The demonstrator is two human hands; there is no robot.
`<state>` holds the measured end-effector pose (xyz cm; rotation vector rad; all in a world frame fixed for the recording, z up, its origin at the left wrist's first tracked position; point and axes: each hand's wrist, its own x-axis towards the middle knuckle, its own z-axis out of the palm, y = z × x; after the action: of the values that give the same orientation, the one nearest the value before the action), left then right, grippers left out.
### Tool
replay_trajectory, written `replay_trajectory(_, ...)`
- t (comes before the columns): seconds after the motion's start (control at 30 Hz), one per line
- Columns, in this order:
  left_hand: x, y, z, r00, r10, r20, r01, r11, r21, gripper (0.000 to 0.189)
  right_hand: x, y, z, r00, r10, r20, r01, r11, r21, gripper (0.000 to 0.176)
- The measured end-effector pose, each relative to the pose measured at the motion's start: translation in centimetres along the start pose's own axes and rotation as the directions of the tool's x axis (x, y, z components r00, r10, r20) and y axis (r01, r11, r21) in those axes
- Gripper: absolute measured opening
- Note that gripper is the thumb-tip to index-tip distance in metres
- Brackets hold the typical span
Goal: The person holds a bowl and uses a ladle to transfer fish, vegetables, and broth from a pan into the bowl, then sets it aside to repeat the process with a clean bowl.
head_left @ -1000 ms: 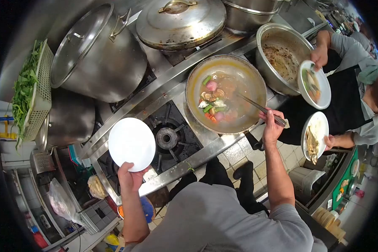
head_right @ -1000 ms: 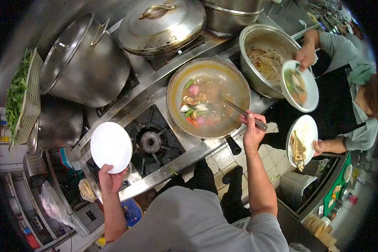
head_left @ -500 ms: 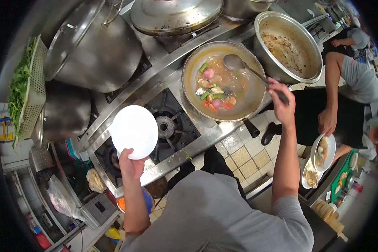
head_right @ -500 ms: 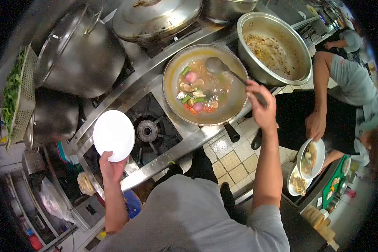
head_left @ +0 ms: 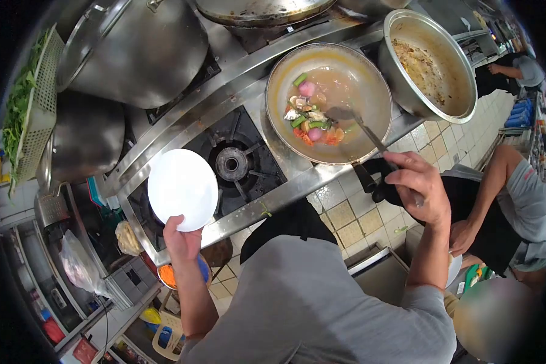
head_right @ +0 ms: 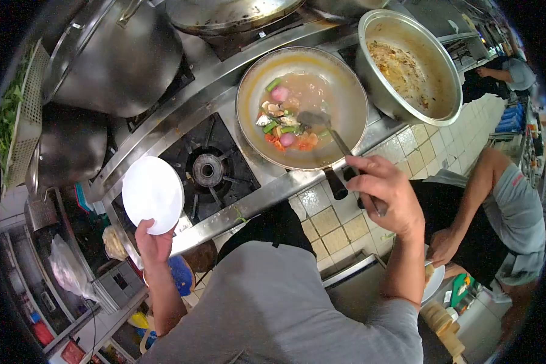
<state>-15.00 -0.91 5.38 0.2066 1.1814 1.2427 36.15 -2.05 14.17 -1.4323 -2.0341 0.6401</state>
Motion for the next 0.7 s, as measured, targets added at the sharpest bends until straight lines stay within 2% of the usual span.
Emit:
replay_trajectory(0.13, 0.3, -0.5, -1.2, 1.0, -0.005, 0.016, 0.005, 1.0, -0.025, 0.074, -0.7, -1.0, 2.4, 0.998, 0.069, 0.005, -0.068, 0.996, -0.055, 0.032)
replay_trajectory(0.23, 0.4, -0.4, -1.1, 1.0, 0.014, 0.021, -0.013, 0.999, -0.038, 0.075, -1.0, 0.0, 3.6, 0.993, 0.047, -0.108, -0.063, 0.986, -0.152, 0.032)
replay_trajectory(0.33, 0.6, -0.4, -1.6, 0.998, 0.02, 0.064, -0.017, 0.999, -0.045, 0.075, -1.5, -1.1, 2.9, 0.99, 0.026, -0.142, -0.046, 0.989, -0.14, 0.032)
replay_trajectory(0.47, 0.7, -1.1, -2.3, 0.996, -0.002, 0.094, 0.005, 1.0, -0.026, 0.074, -2.0, -3.5, 3.2, 0.999, 0.027, 0.017, -0.026, 0.996, -0.089, 0.032)
replay_trajectory(0.6, 0.7, -1.8, -2.6, 0.994, -0.046, 0.097, 0.049, 0.998, -0.028, 0.074, -1.4, -2.7, 6.6, 0.999, -0.033, 0.023, 0.035, 0.995, -0.092, 0.029)
replay_trajectory(0.7, 0.9, -2.0, -2.9, 0.992, -0.07, 0.106, 0.073, 0.997, -0.024, 0.074, -0.6, -0.8, 8.2, 0.994, -0.1, -0.036, 0.093, 0.983, -0.159, 0.027)
